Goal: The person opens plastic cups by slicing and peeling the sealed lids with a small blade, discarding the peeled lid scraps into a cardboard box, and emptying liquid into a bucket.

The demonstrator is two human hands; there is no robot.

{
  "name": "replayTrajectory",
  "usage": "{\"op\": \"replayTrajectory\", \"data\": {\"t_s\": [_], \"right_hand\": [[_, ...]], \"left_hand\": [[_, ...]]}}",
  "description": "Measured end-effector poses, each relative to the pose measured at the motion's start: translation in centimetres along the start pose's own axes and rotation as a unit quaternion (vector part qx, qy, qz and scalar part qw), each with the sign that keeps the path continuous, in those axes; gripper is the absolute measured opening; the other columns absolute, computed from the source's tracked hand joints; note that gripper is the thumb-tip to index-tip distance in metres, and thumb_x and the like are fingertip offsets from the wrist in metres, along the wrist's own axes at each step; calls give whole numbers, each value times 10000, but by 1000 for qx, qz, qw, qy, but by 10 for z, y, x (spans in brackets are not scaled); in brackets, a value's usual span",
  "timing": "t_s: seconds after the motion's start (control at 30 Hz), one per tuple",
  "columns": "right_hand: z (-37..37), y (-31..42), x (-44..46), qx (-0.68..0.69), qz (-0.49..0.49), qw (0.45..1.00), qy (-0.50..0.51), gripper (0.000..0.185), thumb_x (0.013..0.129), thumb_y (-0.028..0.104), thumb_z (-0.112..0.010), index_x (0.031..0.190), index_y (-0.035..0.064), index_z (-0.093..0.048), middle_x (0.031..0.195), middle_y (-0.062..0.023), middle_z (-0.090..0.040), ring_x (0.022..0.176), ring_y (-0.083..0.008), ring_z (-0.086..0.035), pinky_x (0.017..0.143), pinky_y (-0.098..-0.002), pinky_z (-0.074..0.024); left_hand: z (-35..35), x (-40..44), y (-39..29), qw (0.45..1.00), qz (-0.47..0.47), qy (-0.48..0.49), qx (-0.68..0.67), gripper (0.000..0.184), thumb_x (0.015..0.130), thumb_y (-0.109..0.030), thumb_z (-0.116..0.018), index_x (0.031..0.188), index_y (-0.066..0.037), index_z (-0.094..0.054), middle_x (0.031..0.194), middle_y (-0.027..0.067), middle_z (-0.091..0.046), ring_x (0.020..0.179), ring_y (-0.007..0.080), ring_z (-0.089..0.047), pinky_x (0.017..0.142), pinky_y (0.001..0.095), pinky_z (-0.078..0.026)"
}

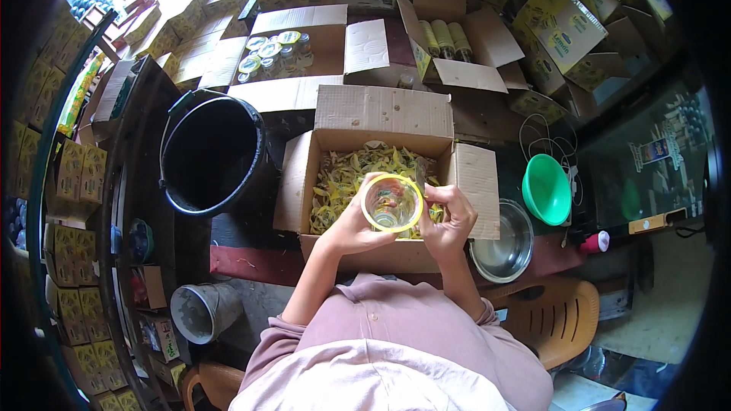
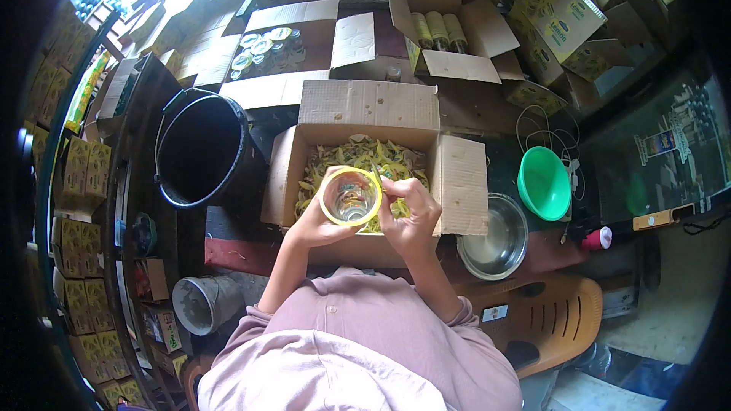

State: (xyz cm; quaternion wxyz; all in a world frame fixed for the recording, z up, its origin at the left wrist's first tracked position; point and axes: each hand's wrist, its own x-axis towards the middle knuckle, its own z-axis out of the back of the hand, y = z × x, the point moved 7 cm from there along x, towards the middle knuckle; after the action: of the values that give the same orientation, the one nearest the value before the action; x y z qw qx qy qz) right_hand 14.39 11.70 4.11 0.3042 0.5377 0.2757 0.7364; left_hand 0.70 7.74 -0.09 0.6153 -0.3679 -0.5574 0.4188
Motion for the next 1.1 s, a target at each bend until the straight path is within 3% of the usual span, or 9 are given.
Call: {"op": "replayTrajectory", "data": {"t_s": [0.1, 0.5, 0.6, 0.7, 0.9, 1.1], "right_hand": [[0, 6, 2, -12, 3, 1000, 0, 213, 660, -84, -641, 850, 9, -613, 708, -84, -585, 586, -148, -589, 537, -248, -459], [4, 14, -2, -57, 27, 998, -13, 228, 657, -75, -638, 867, 10, -614, 724, -86, -590, 596, -161, -593, 542, -258, -477], [5, 12, 2, -50, 40, 998, -14, 221, 653, -78, -637, 855, 10, -618, 724, -88, -593, 598, -164, -592, 539, -257, -477], [5, 6, 1, -5, -2, 1000, -6, 214, 650, -78, -639, 844, 8, -621, 723, -91, -596, 598, -167, -590, 538, -257, -475], [5, 9, -3, -32, 16, 999, -11, 226, 639, -85, -640, 845, 7, -623, 717, -91, -595, 599, -166, -585, 536, -255, -467], [4, 4, 1, -26, 6, 1000, -11, 234, 628, -92, -639, 840, 6, -625, 714, -89, -591, 611, -171, -585, 539, -266, -464]], "left_hand": [[1, -1, 2, 997, 36, -69, -21, 712, 630, -134, -773, 1179, -21, -334, 1145, 101, -358, 1055, 189, -467, 879, 309, -431], [-1, -1, 3, 998, 19, -45, -26, 666, 680, -76, -733, 1175, -39, -290, 1071, 92, -458, 1055, 191, -483, 932, 319, -389], [-3, -3, 2, 999, 36, -16, 5, 640, 681, -57, -712, 1185, -28, -318, 1067, 86, -461, 1055, 187, -483, 933, 313, -388], [1, -1, -3, 999, 19, -29, -38, 613, 670, -37, -693, 1184, -20, -359, 1078, 84, -456, 1056, 182, -482, 930, 306, -391], [2, 0, -3, 998, 19, -45, -45, 584, 647, -12, -674, 1166, -19, -406, 1065, 86, -449, 1035, 187, -490, 920, 305, -399], [-3, -1, 1, 998, 36, -2, -48, 556, 626, -50, -690, 1127, -24, -449, 1092, 91, -423, 1060, 190, -464, 914, 306, -402]]}}
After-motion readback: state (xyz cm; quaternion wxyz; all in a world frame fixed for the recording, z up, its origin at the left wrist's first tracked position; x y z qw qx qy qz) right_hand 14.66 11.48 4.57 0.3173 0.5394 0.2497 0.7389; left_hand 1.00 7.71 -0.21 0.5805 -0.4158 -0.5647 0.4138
